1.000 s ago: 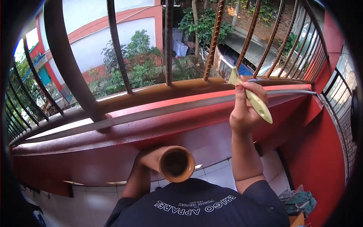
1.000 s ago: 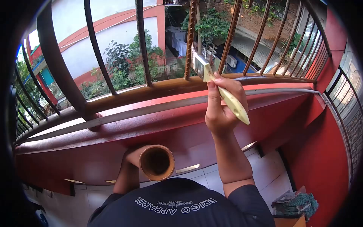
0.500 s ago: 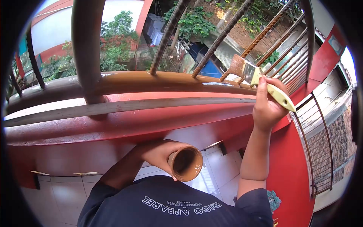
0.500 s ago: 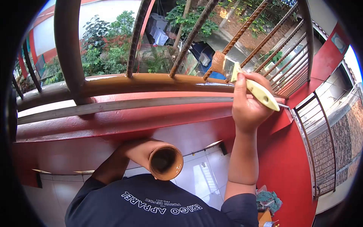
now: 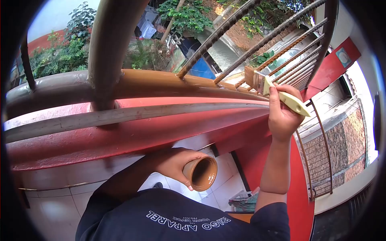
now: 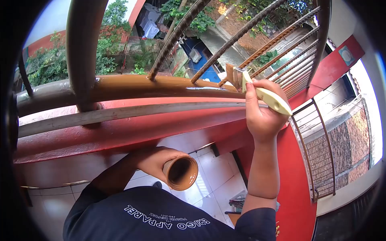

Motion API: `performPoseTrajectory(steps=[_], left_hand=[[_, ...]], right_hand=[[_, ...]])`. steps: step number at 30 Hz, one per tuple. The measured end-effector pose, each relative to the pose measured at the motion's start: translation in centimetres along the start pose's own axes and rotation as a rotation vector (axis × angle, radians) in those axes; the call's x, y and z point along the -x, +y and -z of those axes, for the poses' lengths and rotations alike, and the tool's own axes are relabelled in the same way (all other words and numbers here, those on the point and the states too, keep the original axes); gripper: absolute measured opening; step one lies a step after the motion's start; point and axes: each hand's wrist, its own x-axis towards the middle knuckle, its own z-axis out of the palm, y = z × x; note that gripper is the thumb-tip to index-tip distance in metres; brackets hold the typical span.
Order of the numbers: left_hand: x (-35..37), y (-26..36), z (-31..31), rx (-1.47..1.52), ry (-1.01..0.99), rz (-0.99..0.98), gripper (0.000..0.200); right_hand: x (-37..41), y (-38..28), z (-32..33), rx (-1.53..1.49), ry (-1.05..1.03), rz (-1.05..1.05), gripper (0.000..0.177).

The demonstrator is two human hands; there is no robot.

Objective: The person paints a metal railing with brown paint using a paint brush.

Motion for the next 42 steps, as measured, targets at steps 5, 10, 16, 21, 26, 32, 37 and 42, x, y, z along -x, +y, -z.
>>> performPoseTrajectory(steps=[5, 10, 16, 21, 26, 32, 37, 42], left_hand=[[0.1, -0.1, 0.0, 0.007, -0.005, -0.016, 0.092], [0.3, -0.1, 0.0, 0.005, 0.011, -0.042, 0.091], [0.3, 0.1, 0.2, 0.013, -0.001, -0.026, 0.089], [0.3, 0.7, 0.3, 0.012, -0.003, -0.006, 0.088], [0.3, 0.1, 0.0, 0.019, -0.013, -0.02, 0.088], [0.1, 0.3, 0.0, -0.01, -0.01, -0.014, 0.085], [0.1, 0.3, -0.1, 0.017, -0.015, 0.045, 0.087], [0.3, 0.2, 0.0, 0.001, -0.025, 0.083, 0.088]], right_hand=[[-1.7, -0.7, -1.8, 0.216, -0.173, 0.09, 0.008], [-4.5, -0.9, 0.2, 0.093, -0.016, -0.044, 0.004], [-7.5, 0.0, 1.5, 0.248, -0.174, -0.022, 0.007], [-11.6, -0.2, 4.2, 0.366, 0.043, 0.522, 0.007], [-3.6, -1.0, 2.1, 0.454, -0.428, 0.601, 0.016], [-9.5, 0.9, 6.1, 0.322, -0.188, 0.382, 0.011], [-13.6, 2.9, 8.7, 0.392, 0.095, 0.511, 0.011], [-3.5, 1.2, 4.9, 0.196, -0.406, 0.45, 0.019]])
